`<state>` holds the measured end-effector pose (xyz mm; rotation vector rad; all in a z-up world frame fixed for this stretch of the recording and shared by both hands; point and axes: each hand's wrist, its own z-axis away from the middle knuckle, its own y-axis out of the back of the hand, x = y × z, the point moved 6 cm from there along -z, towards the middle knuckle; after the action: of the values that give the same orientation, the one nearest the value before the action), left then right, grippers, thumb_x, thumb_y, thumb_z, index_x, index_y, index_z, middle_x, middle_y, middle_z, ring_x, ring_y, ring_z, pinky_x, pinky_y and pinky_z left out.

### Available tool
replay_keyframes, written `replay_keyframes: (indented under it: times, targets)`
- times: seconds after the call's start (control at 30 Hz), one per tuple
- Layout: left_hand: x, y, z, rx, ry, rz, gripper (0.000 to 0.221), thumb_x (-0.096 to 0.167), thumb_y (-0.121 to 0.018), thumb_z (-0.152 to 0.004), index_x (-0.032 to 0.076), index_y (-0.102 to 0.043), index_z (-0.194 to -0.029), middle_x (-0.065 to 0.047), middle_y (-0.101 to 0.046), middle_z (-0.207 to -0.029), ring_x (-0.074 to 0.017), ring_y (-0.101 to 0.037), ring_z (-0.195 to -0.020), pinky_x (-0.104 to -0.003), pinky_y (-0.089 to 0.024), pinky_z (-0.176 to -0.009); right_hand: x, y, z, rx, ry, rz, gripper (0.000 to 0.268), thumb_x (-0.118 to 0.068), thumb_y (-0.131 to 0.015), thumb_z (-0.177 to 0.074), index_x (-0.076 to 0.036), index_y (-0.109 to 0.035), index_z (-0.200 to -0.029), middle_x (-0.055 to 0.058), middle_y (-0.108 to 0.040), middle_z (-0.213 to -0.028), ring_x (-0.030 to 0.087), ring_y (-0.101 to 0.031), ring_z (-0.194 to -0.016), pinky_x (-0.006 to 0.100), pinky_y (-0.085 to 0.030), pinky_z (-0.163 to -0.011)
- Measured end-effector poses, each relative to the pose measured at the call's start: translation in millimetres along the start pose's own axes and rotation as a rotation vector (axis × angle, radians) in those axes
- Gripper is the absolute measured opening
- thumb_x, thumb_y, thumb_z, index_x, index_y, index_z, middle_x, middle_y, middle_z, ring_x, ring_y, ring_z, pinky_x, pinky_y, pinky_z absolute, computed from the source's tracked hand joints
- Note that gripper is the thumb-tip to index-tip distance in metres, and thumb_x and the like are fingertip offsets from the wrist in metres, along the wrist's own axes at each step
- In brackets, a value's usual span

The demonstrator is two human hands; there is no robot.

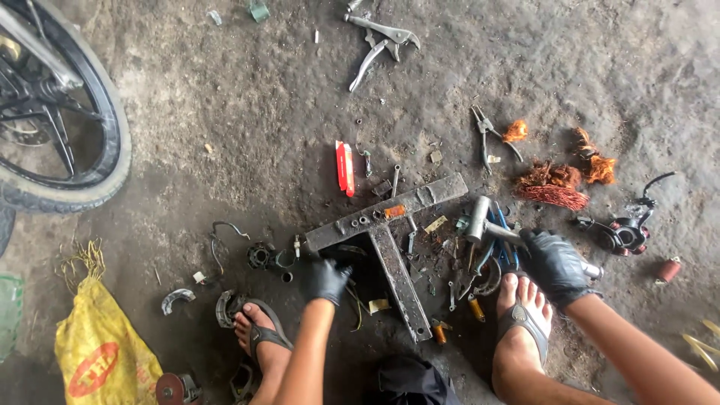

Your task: Cleaning and repairing motorcycle electrical components, specifically a stator, using hand tools.

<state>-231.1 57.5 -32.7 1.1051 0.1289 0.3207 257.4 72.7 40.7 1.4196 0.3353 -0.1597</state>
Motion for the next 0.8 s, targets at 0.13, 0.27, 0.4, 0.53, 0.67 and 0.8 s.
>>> replay_keyframes:
  times: [0.13, 0.27, 0.4, 0.53, 0.67, 0.8]
  targets:
    - [-4, -40, 12, 0.223, 0.059, 0.011, 0.017, 0.026, -0.069, -0.086, 0.012, -0.077, -0.080, -0.019, -0.073, -0.080, -0.0395, -0.072, -0.072, -0.050, -0.057, -0.067, 24, -27, -5, -0.121, -0.087, -0.022, 0.017, -0.024, -0.066, -0.087, -0.010, -0.068, -0.097, 0.017, -0.068, -0.083, 0.038, -0.066, -0.080, 0.052, -0.053, -0.072]
    - [-44, -146, -23, 0.243, -0.042, 0.119, 0.014, 0.017, -0.063, -0.081, 0.008, -0.074, -0.085, -0.025, -0.072, -0.090, -0.0431, -0.071, -0.082, -0.052, -0.057, -0.070, 25, -32, -6, -0.120, -0.019, 0.040, 0.018, -0.025, -0.068, -0.084, -0.010, -0.066, -0.093, 0.017, -0.067, -0.080, 0.039, -0.067, -0.076, 0.051, -0.052, -0.068]
    - [11, -38, 1, 0.224, -0.147, 0.182, 0.027, 0.025, -0.072, -0.077, 0.004, -0.069, -0.093, -0.026, -0.071, -0.086, -0.0445, -0.070, -0.077, -0.053, -0.057, -0.068, 9, -4, 4, -0.339, -0.402, -0.196, 0.020, -0.033, -0.061, -0.094, -0.018, -0.070, -0.105, 0.014, -0.073, -0.078, 0.037, -0.071, -0.071, 0.051, -0.053, -0.064]
    - [39, 65, 11, 0.029, -0.116, 0.155, 0.024, 0.033, -0.072, -0.090, 0.011, -0.071, -0.097, -0.021, -0.073, -0.090, -0.0441, -0.069, -0.081, -0.057, -0.054, -0.069, 14, -27, 18, -0.279, -0.221, -0.050, 0.036, -0.040, -0.069, -0.087, -0.013, -0.067, -0.110, 0.015, -0.071, -0.081, 0.034, -0.072, -0.070, 0.047, -0.056, -0.063]
    - [75, 132, 21, -0.034, -0.318, 0.344, 0.020, 0.033, -0.079, -0.088, 0.015, -0.078, -0.097, -0.016, -0.074, -0.080, -0.0302, -0.071, -0.071, -0.039, -0.058, -0.068, 23, -30, 37, -0.278, -0.433, -0.322, 0.037, -0.037, -0.069, -0.090, -0.014, -0.073, -0.119, 0.015, -0.077, -0.087, 0.027, -0.074, -0.074, 0.042, -0.056, -0.070]
    - [118, 158, 22, 0.132, -0.579, 0.949, 0.013, 0.008, -0.082, -0.084, 0.007, -0.076, -0.096, -0.003, -0.080, -0.094, -0.0099, -0.073, -0.084, -0.028, -0.061, -0.079, 17, -15, 51, -0.214, -0.493, -0.612, 0.041, -0.031, -0.073, -0.088, -0.010, -0.073, -0.124, 0.013, -0.076, -0.087, 0.015, -0.068, -0.076, 0.035, -0.056, -0.071]
